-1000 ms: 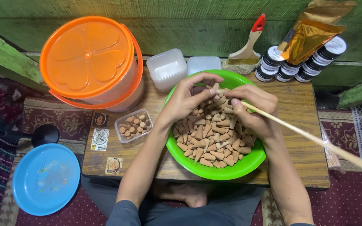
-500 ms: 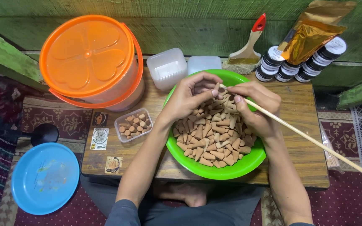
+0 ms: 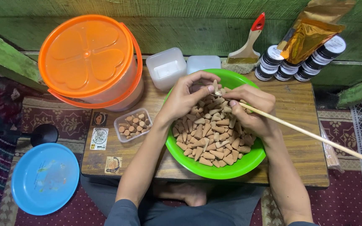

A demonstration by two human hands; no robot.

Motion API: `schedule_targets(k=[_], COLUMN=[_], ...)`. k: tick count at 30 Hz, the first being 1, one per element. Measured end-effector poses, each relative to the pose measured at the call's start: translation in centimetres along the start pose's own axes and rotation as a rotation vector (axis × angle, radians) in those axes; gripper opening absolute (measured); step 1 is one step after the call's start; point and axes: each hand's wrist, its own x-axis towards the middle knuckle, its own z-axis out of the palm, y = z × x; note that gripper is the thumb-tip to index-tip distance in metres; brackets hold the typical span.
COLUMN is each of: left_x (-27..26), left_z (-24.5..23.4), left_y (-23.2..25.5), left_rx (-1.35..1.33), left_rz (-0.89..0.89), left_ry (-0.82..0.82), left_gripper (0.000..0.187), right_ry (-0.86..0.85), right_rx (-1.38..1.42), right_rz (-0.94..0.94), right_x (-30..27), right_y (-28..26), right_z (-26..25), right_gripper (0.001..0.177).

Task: Using a thin wooden stick to process or adjust individual incense cones in a bowl.

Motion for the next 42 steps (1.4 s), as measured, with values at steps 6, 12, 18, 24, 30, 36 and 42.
schedule_targets(k=[6,12,18,24,30,36,42], left_x=[-0.1,0.1,0.2,0.3,0.4,0.2,0.0], left_z=[0.1,0.1,0.0,-0.1,-0.3,-0.3,0.0], left_y=[0.2,0.2,-0.1,-0.1,-0.7,0.1,0.5], left_rx=[0.030,0.005,-0.030,0.003,0.019,0.023,0.050], left_rz=[0.011,-0.024,-0.072,-0.085,-0.078,-0.092,-0.089], left_ry=[-0.027,0.002,0.000,0.019,0.041,0.035,0.029], left_gripper=[0.026,0.025,0.027,0.027,0.028,0.028,0.027], right_ry=[0.059,0.028,0.011,0.048,0.025,0.071,0.052], right_rx=[0.008,0.024,0.041,0.077,0.053,0.060,0.103], right_rz=[0.001,-0.008,0.007,0.015,0.033,0.006,-0.013], right_x=[0.4,-0.2,0.2,0.5,0.3,-0.1,0.2], right_y=[-0.5,0.3,-0.3,-0.4,-0.2,0.5,1.0], right_z=[0.0,0.1,0.1,-0.2,-0.1,0.0,0.0], right_gripper=[0.016,0.017,0.016,0.017,0.016,0.020,0.020])
